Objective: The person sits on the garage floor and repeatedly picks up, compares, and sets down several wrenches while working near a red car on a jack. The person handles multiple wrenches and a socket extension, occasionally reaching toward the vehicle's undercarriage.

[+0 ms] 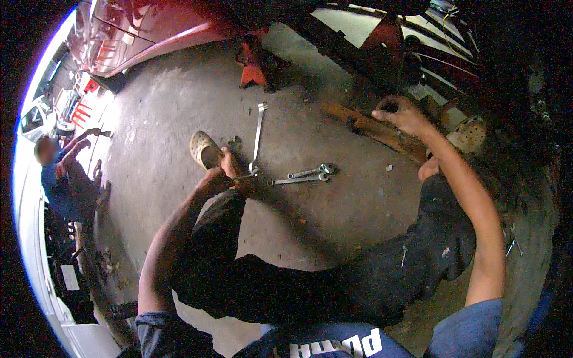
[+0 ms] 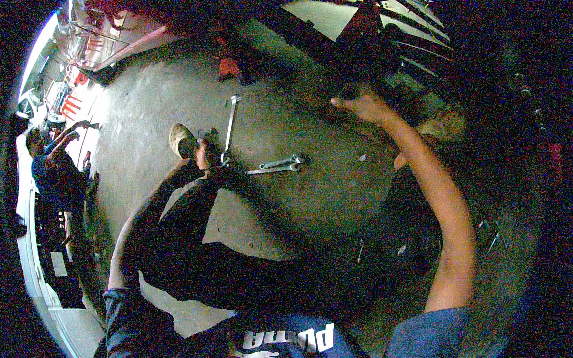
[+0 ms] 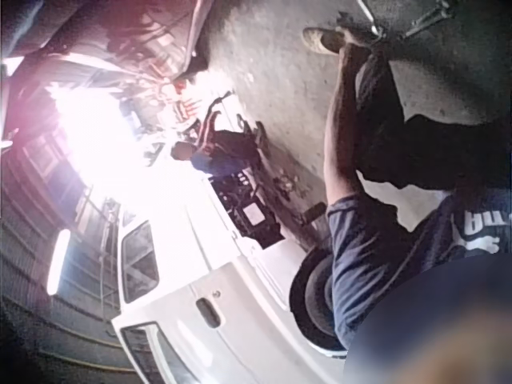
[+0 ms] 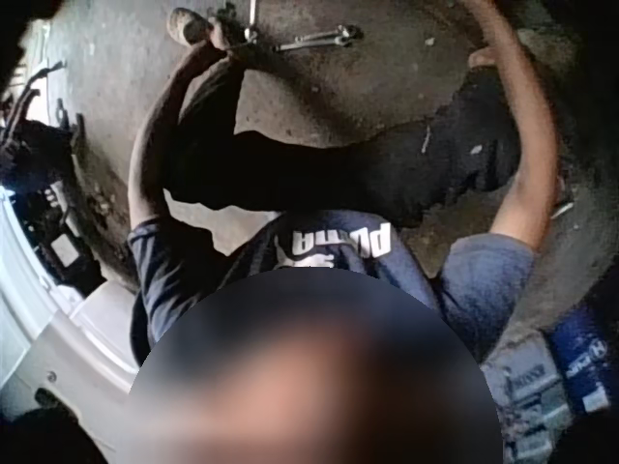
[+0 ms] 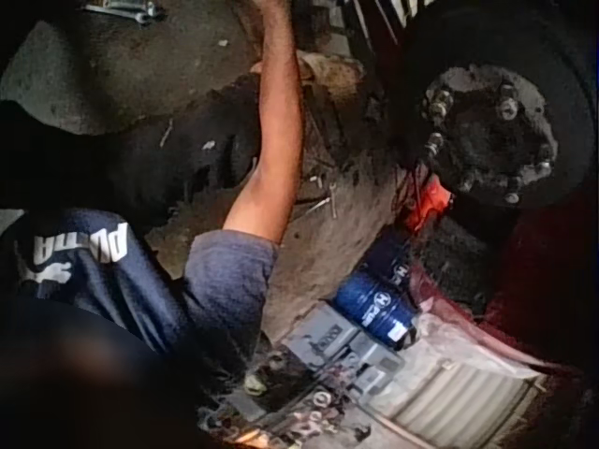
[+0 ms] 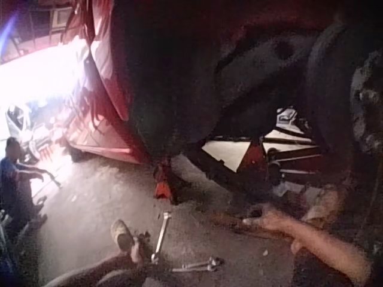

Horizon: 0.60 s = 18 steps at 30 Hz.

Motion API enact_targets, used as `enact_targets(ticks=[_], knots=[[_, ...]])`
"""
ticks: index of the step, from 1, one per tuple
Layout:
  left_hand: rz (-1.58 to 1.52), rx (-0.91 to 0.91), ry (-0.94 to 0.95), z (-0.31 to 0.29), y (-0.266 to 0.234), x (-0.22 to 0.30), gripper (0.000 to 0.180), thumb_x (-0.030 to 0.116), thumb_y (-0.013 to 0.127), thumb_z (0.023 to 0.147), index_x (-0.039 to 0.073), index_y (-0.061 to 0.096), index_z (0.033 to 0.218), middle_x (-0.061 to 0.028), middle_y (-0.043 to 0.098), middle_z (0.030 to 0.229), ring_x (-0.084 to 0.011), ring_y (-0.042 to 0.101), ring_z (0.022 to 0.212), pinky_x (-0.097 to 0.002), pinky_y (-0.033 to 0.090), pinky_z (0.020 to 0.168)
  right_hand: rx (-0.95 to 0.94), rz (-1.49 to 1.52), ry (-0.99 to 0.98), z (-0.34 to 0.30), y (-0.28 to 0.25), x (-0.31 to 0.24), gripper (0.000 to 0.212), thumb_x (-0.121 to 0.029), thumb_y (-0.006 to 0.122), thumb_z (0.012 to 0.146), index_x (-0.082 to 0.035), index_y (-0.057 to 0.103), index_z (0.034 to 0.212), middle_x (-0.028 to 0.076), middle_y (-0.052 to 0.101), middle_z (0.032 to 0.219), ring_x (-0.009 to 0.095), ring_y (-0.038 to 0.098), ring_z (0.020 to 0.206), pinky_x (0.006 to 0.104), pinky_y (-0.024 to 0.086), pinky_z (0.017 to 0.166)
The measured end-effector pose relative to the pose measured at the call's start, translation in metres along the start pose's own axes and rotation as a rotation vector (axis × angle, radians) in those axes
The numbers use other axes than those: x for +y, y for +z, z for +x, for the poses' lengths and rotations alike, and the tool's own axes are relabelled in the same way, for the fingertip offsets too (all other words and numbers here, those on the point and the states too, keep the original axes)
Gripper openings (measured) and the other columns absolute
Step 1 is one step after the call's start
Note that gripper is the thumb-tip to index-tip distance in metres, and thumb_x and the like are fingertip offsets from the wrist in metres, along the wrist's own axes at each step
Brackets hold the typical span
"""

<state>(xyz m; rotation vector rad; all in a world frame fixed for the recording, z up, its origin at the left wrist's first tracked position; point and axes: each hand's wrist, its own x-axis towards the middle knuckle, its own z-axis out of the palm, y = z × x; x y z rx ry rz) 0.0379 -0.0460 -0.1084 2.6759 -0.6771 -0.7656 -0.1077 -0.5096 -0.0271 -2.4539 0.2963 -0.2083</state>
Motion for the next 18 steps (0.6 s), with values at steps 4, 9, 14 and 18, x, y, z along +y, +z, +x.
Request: enact_targets(ticks=[4, 9, 14, 18], knots=[[-0.121, 0.028, -0.220, -0.004, 0.003, -0.011, 0.024, 0.023, 0.056, 0.070, 0.000, 0.055, 0.065, -0.0091, 0.053, 0.053, -0.0175, 0.050, 0.043, -0.0310, 0.037, 0.036, -0.076, 0.064, -0.024, -0.008, -0.006, -0.004, 0.036, -0.038, 0.064, 0.067, -0.005, 0.059, 0.081, 0.007, 0.058, 0.080, 0.017, 0.052, 0.077, 0.0299, 0.040, 0.073], [-0.263, 0.044, -0.356, 0.007, 0.004, -0.039, 0.019, 0.019, 0.055, 0.070, 0.003, 0.051, 0.061, -0.0055, 0.047, 0.050, -0.0156, 0.043, 0.039, -0.0289, 0.033, 0.034, -0.221, 0.162, 0.030, -0.014, -0.006, -0.019, 0.031, -0.033, 0.062, 0.070, -0.004, 0.057, 0.081, 0.005, 0.057, 0.076, 0.014, 0.052, 0.073, 0.0285, 0.041, 0.067], [-0.132, -0.013, -0.123, 0.036, 0.009, -0.060, 0.022, 0.029, 0.057, 0.072, 0.008, 0.050, 0.070, -0.0009, 0.047, 0.051, -0.0110, 0.041, 0.037, -0.0265, 0.032, 0.032, -0.400, 0.148, 0.043, -0.026, -0.006, -0.018, 0.027, -0.030, 0.061, 0.072, -0.005, 0.056, 0.081, 0.003, 0.056, 0.074, 0.013, 0.052, 0.070, 0.0282, 0.042, 0.064], [-0.013, -0.132, -0.293, 0.056, -0.007, -0.045, 0.023, 0.023, 0.059, 0.069, 0.005, 0.055, 0.055, -0.0053, 0.049, 0.048, -0.0134, 0.046, 0.039, -0.0282, 0.036, 0.035, -0.310, -0.101, -0.094, -0.023, -0.016, -0.018, 0.034, -0.034, 0.058, 0.072, -0.004, 0.056, 0.087, 0.013, 0.057, 0.087, 0.025, 0.052, 0.086, 0.0338, 0.039, 0.077]])
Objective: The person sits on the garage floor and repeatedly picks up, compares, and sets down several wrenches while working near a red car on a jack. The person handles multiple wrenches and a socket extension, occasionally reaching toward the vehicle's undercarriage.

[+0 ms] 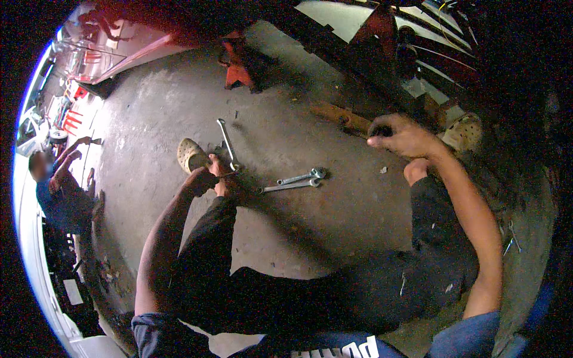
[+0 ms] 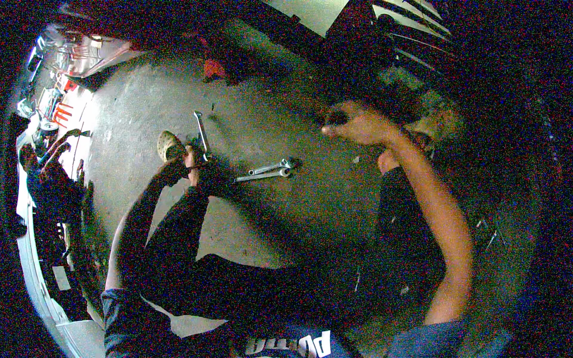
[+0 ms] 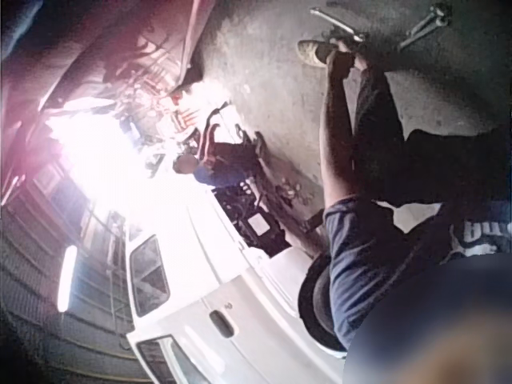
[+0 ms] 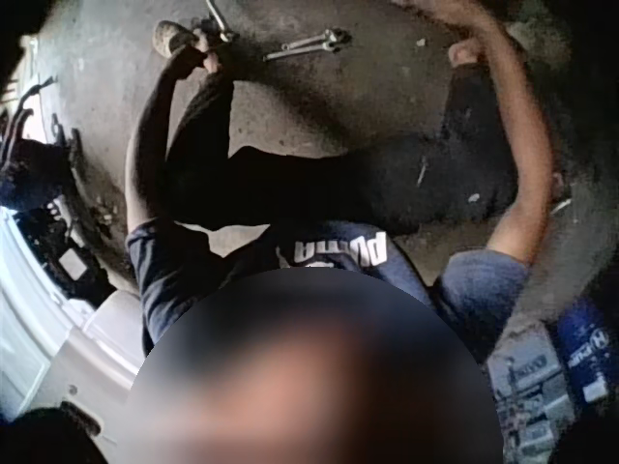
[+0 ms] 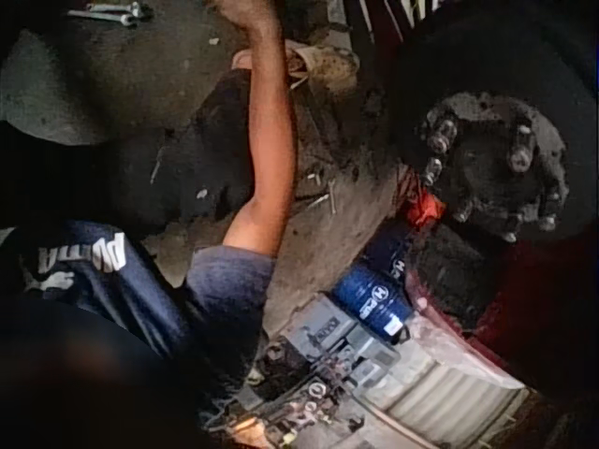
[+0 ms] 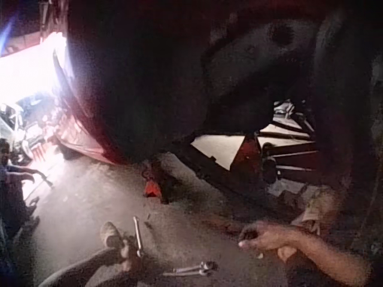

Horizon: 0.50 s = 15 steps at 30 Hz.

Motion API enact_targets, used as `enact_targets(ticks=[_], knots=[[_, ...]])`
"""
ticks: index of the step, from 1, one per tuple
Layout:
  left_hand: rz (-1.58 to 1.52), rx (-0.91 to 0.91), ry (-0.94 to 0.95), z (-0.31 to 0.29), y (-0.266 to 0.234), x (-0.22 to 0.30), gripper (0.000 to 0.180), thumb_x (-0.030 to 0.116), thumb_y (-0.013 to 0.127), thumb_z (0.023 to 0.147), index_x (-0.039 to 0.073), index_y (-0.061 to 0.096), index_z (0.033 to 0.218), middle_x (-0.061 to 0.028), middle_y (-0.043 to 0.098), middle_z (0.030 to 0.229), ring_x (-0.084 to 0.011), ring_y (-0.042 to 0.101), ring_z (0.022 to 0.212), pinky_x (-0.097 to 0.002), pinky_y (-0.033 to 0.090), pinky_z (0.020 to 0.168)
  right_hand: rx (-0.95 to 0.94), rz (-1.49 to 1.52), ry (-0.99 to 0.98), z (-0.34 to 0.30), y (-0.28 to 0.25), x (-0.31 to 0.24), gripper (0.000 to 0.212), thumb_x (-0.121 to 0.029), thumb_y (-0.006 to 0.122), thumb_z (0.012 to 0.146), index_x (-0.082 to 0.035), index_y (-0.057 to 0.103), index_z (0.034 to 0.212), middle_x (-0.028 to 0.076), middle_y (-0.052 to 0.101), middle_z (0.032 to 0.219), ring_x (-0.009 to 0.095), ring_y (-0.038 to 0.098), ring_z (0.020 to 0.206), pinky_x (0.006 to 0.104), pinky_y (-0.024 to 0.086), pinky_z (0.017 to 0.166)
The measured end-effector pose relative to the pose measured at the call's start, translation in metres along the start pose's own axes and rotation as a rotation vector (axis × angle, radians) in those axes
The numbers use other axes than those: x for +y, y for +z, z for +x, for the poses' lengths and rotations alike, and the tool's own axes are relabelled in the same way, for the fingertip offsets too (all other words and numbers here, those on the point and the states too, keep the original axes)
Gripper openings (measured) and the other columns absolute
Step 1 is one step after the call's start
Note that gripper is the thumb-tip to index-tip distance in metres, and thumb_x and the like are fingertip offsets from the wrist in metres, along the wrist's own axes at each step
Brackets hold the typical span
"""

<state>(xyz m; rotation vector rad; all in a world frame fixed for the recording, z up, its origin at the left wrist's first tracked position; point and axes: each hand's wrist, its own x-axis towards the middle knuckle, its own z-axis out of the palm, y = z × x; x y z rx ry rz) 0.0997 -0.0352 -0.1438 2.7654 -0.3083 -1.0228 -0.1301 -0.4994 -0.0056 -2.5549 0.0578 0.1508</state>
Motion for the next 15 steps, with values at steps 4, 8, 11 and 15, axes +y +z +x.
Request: enact_targets(ticks=[4, 8, 11, 15], knots=[[0.143, -0.070, 0.148, -0.002, -0.018, 0.030, 0.033, 0.039, 0.055, 0.074, 0.007, 0.047, 0.079, -0.0055, 0.050, 0.063, -0.0119, 0.047, 0.055, -0.0240, 0.040, 0.049, -0.032, -0.188, 0.010, 0.009, -0.022, -0.007, 0.039, -0.036, 0.056, 0.073, -0.005, 0.053, 0.096, 0.018, 0.053, 0.095, 0.033, 0.048, 0.093, 0.0381, 0.038, 0.080], [0.178, 0.235, -0.112, -0.010, -0.012, 0.055, 0.038, 0.041, 0.046, 0.077, 0.004, 0.053, 0.084, -0.0130, 0.054, 0.078, -0.0213, 0.051, 0.073, -0.0305, 0.041, 0.064, -0.197, -0.332, -0.091, 0.029, -0.033, -0.012, 0.043, -0.035, 0.056, 0.073, -0.004, 0.050, 0.102, 0.021, 0.052, 0.094, 0.034, 0.048, 0.092, 0.0404, 0.038, 0.080], [0.122, 0.352, -0.264, -0.009, 0.000, 0.059, 0.046, 0.043, 0.039, 0.079, 0.002, 0.058, 0.088, -0.0186, 0.057, 0.089, -0.0283, 0.054, 0.087, -0.0353, 0.042, 0.075, -0.323, -0.413, -0.102, 0.045, -0.018, -0.007, 0.044, -0.035, 0.056, 0.072, -0.002, 0.049, 0.101, 0.022, 0.052, 0.091, 0.035, 0.048, 0.090, 0.0416, 0.038, 0.079], [0.083, 0.465, -0.260, 0.006, 0.022, 0.042, 0.045, 0.040, 0.037, 0.080, 0.000, 0.058, 0.080, -0.0162, 0.058, 0.074, -0.0302, 0.055, 0.070, -0.0373, 0.043, 0.064, -0.439, -0.423, -0.111, 0.053, 0.039, 0.002, 0.045, -0.034, 0.056, 0.073, 0.000, 0.048, 0.100, 0.022, 0.052, 0.087, 0.035, 0.049, 0.087, 0.0426, 0.039, 0.078]])
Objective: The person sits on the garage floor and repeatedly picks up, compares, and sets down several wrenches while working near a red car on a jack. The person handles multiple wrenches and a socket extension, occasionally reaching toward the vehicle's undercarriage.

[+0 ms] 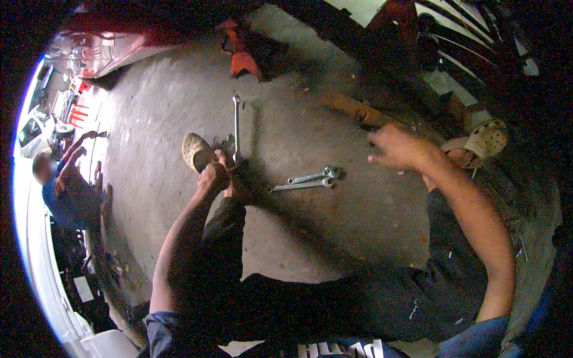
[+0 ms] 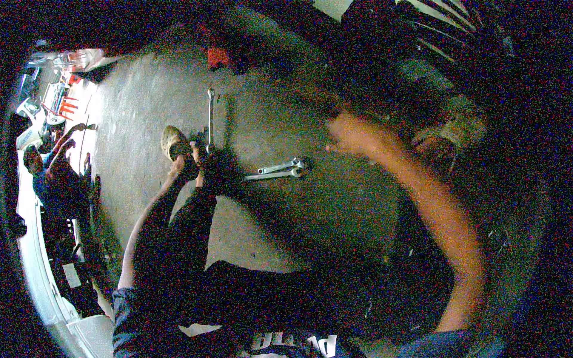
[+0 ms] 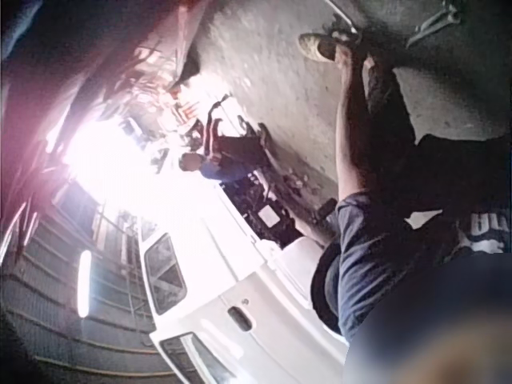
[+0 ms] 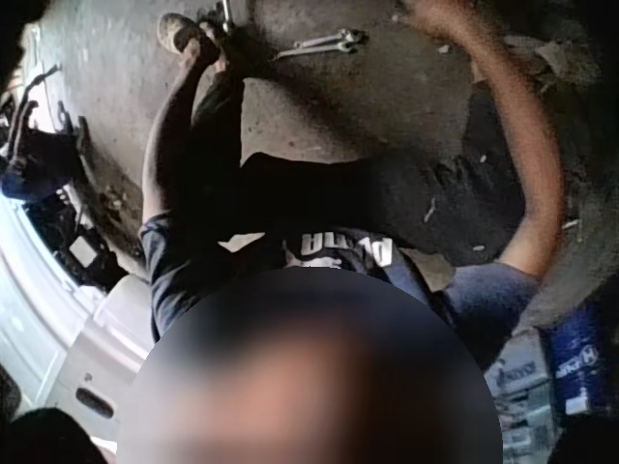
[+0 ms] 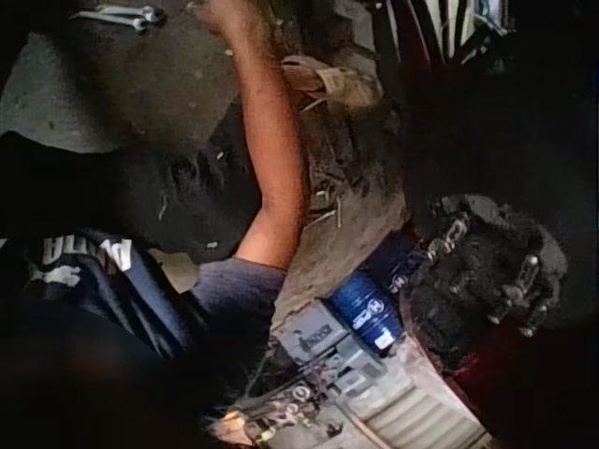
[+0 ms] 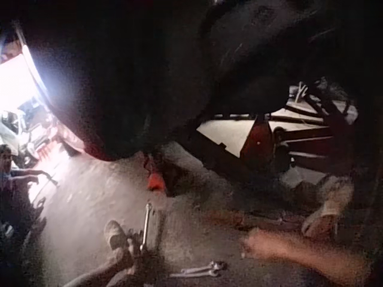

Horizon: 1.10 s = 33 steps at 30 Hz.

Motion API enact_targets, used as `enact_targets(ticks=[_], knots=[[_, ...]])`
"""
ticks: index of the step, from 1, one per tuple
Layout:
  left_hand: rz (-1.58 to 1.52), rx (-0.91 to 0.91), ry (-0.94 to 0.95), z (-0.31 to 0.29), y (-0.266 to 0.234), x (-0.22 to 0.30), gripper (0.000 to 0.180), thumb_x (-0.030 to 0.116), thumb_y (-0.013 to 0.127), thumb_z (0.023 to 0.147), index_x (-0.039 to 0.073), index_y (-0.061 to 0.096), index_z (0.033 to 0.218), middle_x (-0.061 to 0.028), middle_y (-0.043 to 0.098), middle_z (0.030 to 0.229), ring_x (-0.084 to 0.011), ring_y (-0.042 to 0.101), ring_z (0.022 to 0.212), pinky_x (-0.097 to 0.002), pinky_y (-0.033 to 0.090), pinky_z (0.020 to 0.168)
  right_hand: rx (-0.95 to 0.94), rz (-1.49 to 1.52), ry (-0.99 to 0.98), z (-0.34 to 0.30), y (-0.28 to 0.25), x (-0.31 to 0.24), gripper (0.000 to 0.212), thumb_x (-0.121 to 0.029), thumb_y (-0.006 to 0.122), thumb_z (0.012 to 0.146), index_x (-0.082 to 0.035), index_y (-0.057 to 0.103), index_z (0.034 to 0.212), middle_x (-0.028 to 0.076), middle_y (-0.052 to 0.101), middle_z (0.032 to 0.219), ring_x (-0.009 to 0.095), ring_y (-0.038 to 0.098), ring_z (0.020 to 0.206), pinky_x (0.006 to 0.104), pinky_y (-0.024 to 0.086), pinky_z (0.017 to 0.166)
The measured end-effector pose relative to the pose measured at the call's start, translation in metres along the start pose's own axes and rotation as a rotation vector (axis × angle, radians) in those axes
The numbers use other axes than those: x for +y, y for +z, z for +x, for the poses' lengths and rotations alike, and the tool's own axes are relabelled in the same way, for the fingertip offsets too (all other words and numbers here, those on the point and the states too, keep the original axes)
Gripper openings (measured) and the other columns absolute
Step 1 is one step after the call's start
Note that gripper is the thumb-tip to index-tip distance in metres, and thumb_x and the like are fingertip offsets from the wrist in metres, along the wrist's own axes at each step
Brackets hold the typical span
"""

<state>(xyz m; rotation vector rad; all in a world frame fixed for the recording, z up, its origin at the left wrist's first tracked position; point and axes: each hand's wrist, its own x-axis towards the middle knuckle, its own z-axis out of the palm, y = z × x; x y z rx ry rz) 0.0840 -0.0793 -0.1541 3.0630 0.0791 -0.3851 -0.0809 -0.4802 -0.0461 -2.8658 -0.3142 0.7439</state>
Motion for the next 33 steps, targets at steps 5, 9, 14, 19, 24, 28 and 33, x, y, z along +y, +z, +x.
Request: enact_targets(ticks=[5, 9, 14, 19, 24, 28, 33], knots=[[0.118, 0.042, 0.252, 0.007, 0.001, -0.016, 0.039, 0.038, 0.041, 0.076, 0.002, 0.056, 0.073, -0.0184, 0.059, 0.072, -0.0296, 0.058, 0.069, -0.0392, 0.043, 0.059, -0.549, 0.029, -0.012, 0.000, 0.074, -0.019, 0.041, -0.036, 0.053, 0.075, -0.002, 0.053, 0.097, 0.021, 0.054, 0.093, 0.034, 0.052, 0.088, 0.0432, 0.042, 0.074], [-0.249, -0.318, 0.065, -0.001, -0.013, -0.004, 0.044, 0.039, 0.035, 0.081, 0.000, 0.056, 0.081, -0.0191, 0.059, 0.075, -0.0297, 0.058, 0.074, -0.0371, 0.044, 0.066, -0.577, 0.013, -0.005, -0.002, 0.090, -0.016, 0.042, -0.037, 0.053, 0.075, -0.002, 0.053, 0.098, 0.021, 0.054, 0.093, 0.035, 0.052, 0.089, 0.0431, 0.043, 0.074], [0.011, -0.504, 0.468, 0.008, -0.017, -0.021, 0.023, 0.032, 0.050, 0.076, 0.008, 0.048, 0.076, -0.0057, 0.050, 0.056, -0.0155, 0.047, 0.047, -0.0313, 0.038, 0.042, -0.343, 0.057, 0.000, 0.005, 0.082, 0.006, 0.042, -0.037, 0.052, 0.075, 0.000, 0.051, 0.097, 0.023, 0.054, 0.087, 0.038, 0.052, 0.083, 0.0440, 0.043, 0.073], [0.211, -0.186, 0.749, 0.019, 0.015, -0.042, 0.052, 0.019, 0.036, 0.081, -0.001, 0.012, 0.124, -0.0271, 0.054, 0.077, -0.0309, 0.058, 0.061, -0.0401, 0.044, 0.051, -0.278, 0.000, -0.002, 0.005, 0.084, 0.020, 0.041, -0.035, 0.053, 0.075, 0.002, 0.050, 0.094, 0.024, 0.054, 0.085, 0.039, 0.051, 0.082, 0.0448, 0.042, 0.072], [0.082, -0.215, 0.682, 0.018, 0.022, -0.043, 0.057, 0.019, 0.033, 0.082, -0.002, 0.002, 0.125, -0.0304, 0.052, 0.084, -0.0367, 0.057, 0.069, -0.0427, 0.044, 0.055, -0.286, 0.040, -0.011, 0.004, 0.088, 0.023, 0.041, -0.034, 0.054, 0.074, 0.002, 0.050, 0.093, 0.023, 0.055, 0.085, 0.038, 0.051, 0.083, 0.0447, 0.042, 0.071], [0.066, -0.321, 0.625, 0.033, 0.037, -0.047, 0.055, 0.019, 0.030, 0.083, 0.000, 0.000, 0.125, -0.0291, 0.052, 0.089, -0.0375, 0.056, 0.075, -0.0438, 0.044, 0.060, -0.232, 0.021, -0.021, -0.001, 0.092, 0.025, 0.040, -0.033, 0.054, 0.074, 0.003, 0.051, 0.092, 0.023, 0.055, 0.087, 0.038, 0.052, 0.083, 0.0446, 0.042, 0.072], [0.119, -0.131, 0.637, 0.054, 0.074, -0.068, 0.055, 0.022, 0.029, 0.084, 0.002, 0.000, 0.126, -0.0262, 0.053, 0.093, -0.0359, 0.057, 0.080, -0.0431, 0.044, 0.067, -0.287, 0.012, 0.038, -0.001, 0.096, 0.033, 0.040, -0.034, 0.052, 0.075, 0.003, 0.051, 0.092, 0.023, 0.055, 0.086, 0.037, 0.051, 0.084, 0.0440, 0.041, 0.073]])
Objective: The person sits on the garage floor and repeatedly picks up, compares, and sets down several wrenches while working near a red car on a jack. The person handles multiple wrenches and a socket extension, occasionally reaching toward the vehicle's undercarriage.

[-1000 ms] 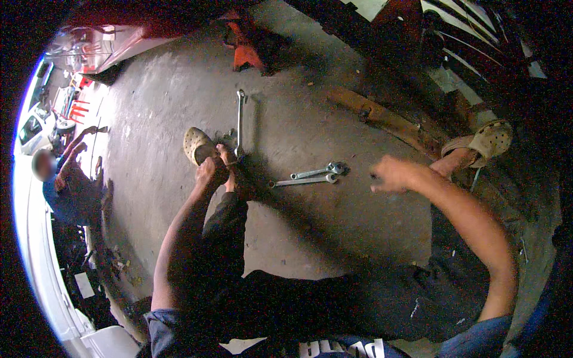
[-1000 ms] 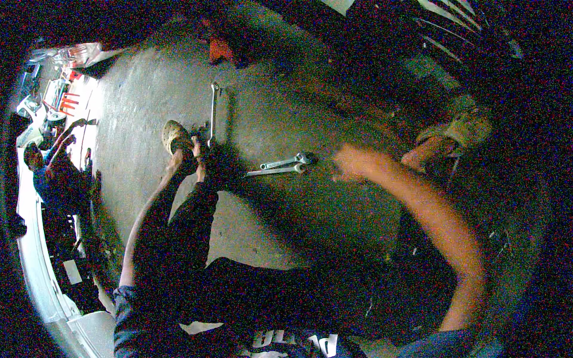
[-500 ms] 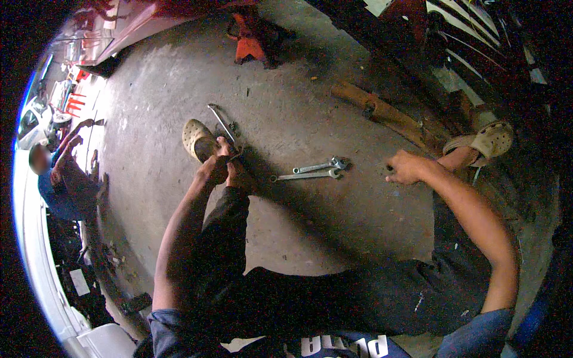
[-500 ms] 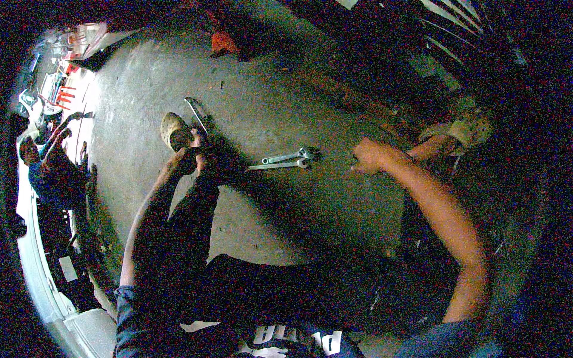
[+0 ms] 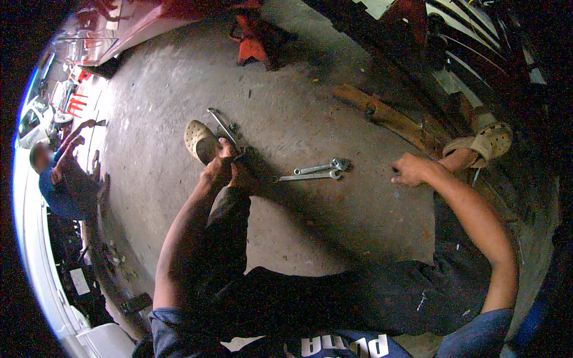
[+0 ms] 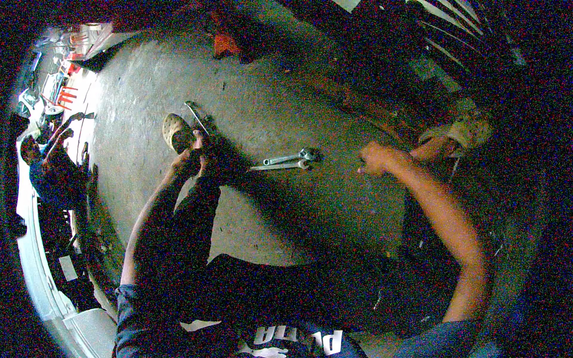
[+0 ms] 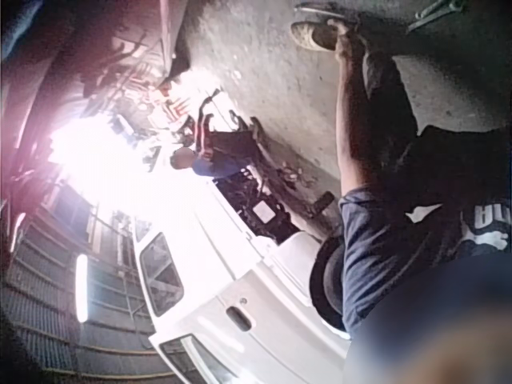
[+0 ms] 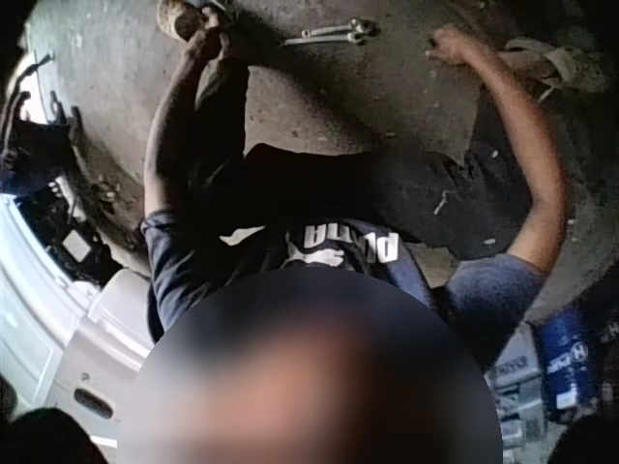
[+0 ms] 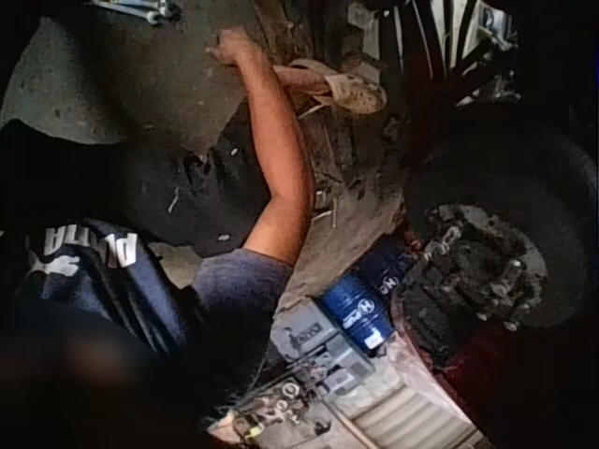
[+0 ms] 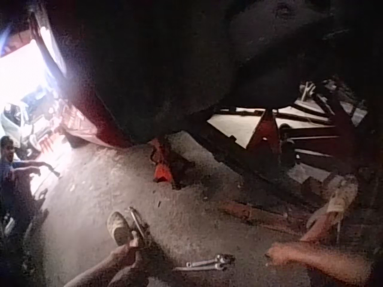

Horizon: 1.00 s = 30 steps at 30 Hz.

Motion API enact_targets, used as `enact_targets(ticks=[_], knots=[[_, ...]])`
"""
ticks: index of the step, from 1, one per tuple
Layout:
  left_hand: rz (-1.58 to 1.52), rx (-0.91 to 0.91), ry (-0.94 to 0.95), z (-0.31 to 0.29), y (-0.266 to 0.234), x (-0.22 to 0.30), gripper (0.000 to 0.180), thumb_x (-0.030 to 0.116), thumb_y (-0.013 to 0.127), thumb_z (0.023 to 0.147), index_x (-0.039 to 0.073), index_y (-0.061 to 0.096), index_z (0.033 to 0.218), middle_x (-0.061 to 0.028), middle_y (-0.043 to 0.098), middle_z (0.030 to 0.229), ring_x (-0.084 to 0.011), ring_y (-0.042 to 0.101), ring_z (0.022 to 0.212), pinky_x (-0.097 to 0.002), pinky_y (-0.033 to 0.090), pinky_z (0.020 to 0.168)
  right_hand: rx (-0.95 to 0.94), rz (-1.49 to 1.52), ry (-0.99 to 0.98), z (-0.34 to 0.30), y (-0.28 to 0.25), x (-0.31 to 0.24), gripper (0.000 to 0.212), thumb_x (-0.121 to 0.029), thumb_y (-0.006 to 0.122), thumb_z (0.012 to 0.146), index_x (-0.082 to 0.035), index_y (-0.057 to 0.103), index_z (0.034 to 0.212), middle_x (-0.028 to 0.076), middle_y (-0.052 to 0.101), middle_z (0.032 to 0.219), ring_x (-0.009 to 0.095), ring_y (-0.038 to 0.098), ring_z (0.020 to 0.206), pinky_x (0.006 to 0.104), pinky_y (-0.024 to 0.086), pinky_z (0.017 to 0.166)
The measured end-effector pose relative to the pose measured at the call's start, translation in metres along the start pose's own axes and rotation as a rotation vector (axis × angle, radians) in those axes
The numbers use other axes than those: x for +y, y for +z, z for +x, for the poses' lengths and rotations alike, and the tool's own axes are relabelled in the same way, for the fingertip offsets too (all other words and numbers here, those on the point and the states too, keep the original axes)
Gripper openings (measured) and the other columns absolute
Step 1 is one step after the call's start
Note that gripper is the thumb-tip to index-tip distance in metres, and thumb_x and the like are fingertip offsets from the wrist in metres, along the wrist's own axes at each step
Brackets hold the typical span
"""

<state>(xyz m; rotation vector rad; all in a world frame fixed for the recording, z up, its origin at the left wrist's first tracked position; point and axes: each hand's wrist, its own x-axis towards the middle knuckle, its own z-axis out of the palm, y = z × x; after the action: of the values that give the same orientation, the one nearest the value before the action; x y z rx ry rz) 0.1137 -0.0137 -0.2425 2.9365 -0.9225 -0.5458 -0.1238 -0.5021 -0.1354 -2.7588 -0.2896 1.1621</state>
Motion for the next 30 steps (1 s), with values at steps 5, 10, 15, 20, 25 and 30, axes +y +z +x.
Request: enact_targets(ticks=[5, 10, 15, 20, 25, 30], knots=[[0.122, 0.049, -0.190, 0.004, 0.000, 0.020, 0.058, 0.022, 0.034, 0.082, 0.002, 0.002, 0.126, -0.0233, 0.054, 0.093, -0.0344, 0.057, 0.081, -0.0422, 0.044, 0.070, 0.024, -0.012, -0.016, 0.003, 0.004, 0.007, 0.044, -0.038, 0.052, 0.075, 0.003, 0.053, 0.090, 0.022, 0.055, 0.088, 0.037, 0.051, 0.086, 0.0431, 0.041, 0.075], [0.008, 0.067, -0.391, -0.005, -0.038, 0.071, 0.057, 0.023, 0.035, 0.082, 0.001, 0.007, 0.126, -0.0207, 0.055, 0.090, -0.0329, 0.056, 0.077, -0.0435, 0.044, 0.072, 0.044, -0.002, 0.004, 0.003, 0.004, 0.006, 0.051, -0.045, 0.051, 0.073, 0.003, 0.055, 0.088, 0.022, 0.055, 0.090, 0.036, 0.051, 0.086, 0.0423, 0.042, 0.076], [-0.035, 0.045, -0.469, -0.012, -0.055, 0.095, 0.056, 0.023, 0.036, 0.082, 0.000, 0.012, 0.126, -0.0182, 0.055, 0.087, -0.0314, 0.055, 0.074, -0.0449, 0.043, 0.074, 0.031, 0.017, 0.038, -0.002, 0.000, 0.003, 0.043, -0.038, 0.052, 0.074, 0.003, 0.053, 0.089, 0.022, 0.055, 0.086, 0.037, 0.051, 0.084, 0.0426, 0.042, 0.075], [-0.068, 0.068, -0.487, -0.012, -0.055, 0.097, 0.079, 0.027, 0.049, 0.078, 0.002, -0.008, 0.127, -0.0203, 0.051, 0.103, -0.0298, 0.058, 0.082, -0.0365, 0.047, 0.068, 0.072, 0.032, 0.005, -0.004, -0.002, 0.004, 0.039, -0.034, 0.053, 0.075, 0.002, 0.052, 0.089, 0.023, 0.055, 0.084, 0.037, 0.051, 0.084, 0.0426, 0.042, 0.075], [-0.006, -0.083, -0.450, -0.012, -0.065, 0.092, 0.080, 0.026, 0.051, 0.077, -0.001, -0.006, 0.126, -0.0229, 0.052, 0.101, -0.0314, 0.058, 0.082, -0.0372, 0.047, 0.068, 0.024, 0.003, 0.041, -0.004, -0.002, 0.008, 0.039, -0.034, 0.053, 0.075, 0.002, 0.052, 0.089, 0.022, 0.055, 0.086, 0.037, 0.051, 0.085, 0.0426, 0.041, 0.075], [0.017, -0.118, -0.316, -0.018, -0.080, 0.097, 0.081, 0.026, 0.052, 0.075, -0.004, -0.005, 0.125, -0.0249, 0.052, 0.098, -0.0325, 0.058, 0.081, -0.0375, 0.047, 0.068, 0.050, 0.012, 0.069, -0.009, -0.005, 0.007, 0.038, -0.034, 0.053, 0.075, 0.002, 0.052, 0.090, 0.022, 0.055, 0.087, 0.037, 0.051, 0.086, 0.0423, 0.041, 0.075]])
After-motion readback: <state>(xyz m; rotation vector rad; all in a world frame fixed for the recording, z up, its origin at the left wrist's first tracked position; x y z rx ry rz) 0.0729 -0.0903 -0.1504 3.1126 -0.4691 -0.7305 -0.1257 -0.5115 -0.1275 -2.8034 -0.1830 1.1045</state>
